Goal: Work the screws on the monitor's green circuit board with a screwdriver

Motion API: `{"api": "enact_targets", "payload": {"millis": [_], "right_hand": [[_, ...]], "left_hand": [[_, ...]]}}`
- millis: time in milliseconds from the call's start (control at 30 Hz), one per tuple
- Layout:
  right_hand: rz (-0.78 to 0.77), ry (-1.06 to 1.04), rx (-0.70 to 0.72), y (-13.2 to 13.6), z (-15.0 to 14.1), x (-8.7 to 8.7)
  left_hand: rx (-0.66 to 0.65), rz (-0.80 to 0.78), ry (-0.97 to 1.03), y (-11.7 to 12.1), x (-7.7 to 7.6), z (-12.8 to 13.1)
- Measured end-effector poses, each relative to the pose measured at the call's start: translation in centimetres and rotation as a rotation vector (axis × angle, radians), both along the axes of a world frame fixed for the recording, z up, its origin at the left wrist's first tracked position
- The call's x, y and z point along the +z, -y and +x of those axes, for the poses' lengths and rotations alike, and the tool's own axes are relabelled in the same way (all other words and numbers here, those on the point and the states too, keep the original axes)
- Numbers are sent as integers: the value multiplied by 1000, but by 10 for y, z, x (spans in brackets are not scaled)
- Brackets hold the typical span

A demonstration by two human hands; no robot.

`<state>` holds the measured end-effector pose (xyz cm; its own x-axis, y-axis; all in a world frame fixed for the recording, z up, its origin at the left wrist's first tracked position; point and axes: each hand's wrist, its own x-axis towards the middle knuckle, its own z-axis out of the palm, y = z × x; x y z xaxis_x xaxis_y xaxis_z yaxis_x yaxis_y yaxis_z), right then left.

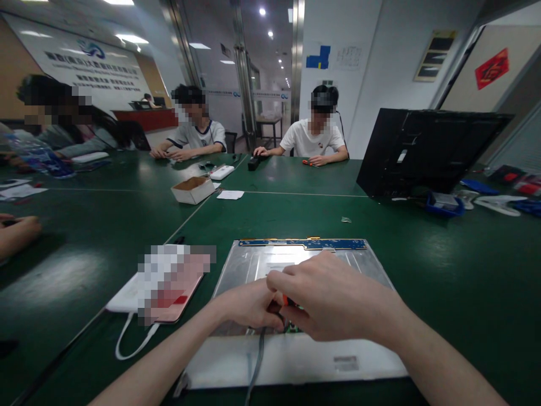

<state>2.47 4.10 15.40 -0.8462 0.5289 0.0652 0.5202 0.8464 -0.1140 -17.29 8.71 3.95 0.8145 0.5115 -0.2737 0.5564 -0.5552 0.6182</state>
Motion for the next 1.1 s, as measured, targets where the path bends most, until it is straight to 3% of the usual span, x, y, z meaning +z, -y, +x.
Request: {"api": "enact_targets", "payload": {"millis": [500, 933, 1100], "right_hand": [[-13, -12, 5, 0, 3, 1], [-16, -39, -112, 2, 13, 14], [-62, -24, -52, 2, 10, 12]], "left_hand": [[-4, -62, 38, -2, 0, 1], [-23, -170, 136, -3, 8, 1], [2, -157, 68, -4, 6, -2]]}}
